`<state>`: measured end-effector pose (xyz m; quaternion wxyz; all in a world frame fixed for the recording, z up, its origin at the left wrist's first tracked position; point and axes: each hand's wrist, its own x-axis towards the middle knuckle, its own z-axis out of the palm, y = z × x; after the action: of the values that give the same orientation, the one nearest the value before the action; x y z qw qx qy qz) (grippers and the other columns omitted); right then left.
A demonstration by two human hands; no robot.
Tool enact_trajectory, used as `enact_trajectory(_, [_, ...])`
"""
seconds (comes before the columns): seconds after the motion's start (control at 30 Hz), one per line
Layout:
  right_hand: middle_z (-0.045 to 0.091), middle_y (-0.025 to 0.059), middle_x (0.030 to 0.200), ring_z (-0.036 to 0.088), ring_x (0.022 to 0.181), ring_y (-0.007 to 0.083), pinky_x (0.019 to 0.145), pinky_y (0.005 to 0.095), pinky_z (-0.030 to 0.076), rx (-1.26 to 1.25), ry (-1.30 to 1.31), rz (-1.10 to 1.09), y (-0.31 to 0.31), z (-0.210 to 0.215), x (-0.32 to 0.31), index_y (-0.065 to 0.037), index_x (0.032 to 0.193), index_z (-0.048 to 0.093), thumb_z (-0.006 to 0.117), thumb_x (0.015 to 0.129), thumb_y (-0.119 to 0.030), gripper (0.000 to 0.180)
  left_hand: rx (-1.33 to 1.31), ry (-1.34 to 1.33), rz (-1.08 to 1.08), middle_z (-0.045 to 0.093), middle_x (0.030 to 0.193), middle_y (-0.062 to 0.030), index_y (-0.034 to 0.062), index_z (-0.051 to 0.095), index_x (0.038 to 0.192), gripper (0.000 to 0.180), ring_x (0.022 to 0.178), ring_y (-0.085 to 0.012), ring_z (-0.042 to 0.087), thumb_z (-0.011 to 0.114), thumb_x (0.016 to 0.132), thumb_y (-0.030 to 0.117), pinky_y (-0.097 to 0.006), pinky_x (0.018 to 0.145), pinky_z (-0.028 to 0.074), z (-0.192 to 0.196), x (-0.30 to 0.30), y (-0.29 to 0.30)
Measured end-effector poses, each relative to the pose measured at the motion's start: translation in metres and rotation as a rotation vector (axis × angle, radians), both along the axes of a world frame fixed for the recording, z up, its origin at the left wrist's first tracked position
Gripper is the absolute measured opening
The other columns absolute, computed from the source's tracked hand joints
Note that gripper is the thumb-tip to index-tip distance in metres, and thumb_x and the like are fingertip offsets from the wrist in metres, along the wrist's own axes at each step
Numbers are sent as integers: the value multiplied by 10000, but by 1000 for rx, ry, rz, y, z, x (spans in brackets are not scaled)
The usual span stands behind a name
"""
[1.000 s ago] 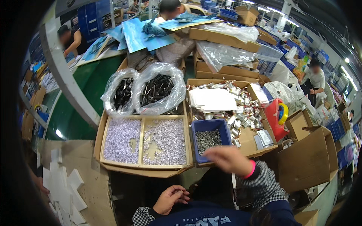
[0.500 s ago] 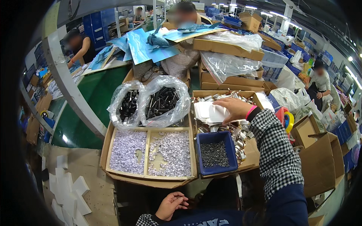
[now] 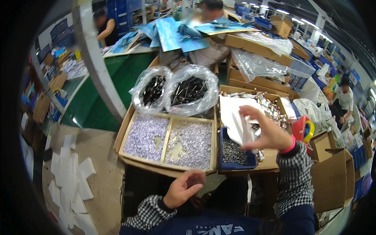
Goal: The person assembles small white rectangular boxes by inserting components and sealing them with tape. They repeatedly pick components from trays, place them inside the boxes, and apply tape to close the boxes, then set the finished units aside.
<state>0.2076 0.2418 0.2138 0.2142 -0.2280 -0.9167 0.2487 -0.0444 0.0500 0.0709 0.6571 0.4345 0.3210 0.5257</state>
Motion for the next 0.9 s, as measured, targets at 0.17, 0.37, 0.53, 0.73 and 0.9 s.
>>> enact_trajectory(0.17, [402,138,1388,453,1240,248,1013,389,394,-474,231,268,-69,-47,-40,-45,1386,319,863,675,-245,918,321,302,130,201,1486,-159,25,108,1484,1174,1357,-276,283,877,658,346,-414,1093,307,31,14,21])
enact_trajectory(0.37, [373,122,1425,404,1305,230,1062,397,374,-740,410,202,-119,-92,-60,-56,1428,290,839,721,-229,911,61,263,20,353,1382,-204,-10,163,1441,1156,1301,-309,382,879,636,410,-388,1066,350,37,10,11])
enact_trajectory(0.53, [371,148,1458,402,1326,251,1064,419,384,-1145,309,186,-121,-80,-32,-16,1480,230,683,801,-51,816,182,667,144,408,1339,-211,-6,215,1412,1132,1252,-321,429,879,608,437,-407,1046,361,36,1,-7])
enact_trajectory(0.73, [487,118,1367,505,1204,163,1004,293,411,-1108,322,-17,-132,-66,-36,6,1460,285,595,877,-40,662,422,1232,363,474,1243,-185,15,312,1352,1050,1170,-353,465,867,546,395,-430,1024,351,45,6,-20])
enact_trajectory(0.9, [566,77,1227,544,1080,108,925,262,454,-1044,193,-94,-133,-72,-48,5,1416,372,599,879,-59,587,424,1318,389,487,1206,-167,21,360,1319,967,1135,-331,481,848,561,371,-427,1002,363,43,7,-26])
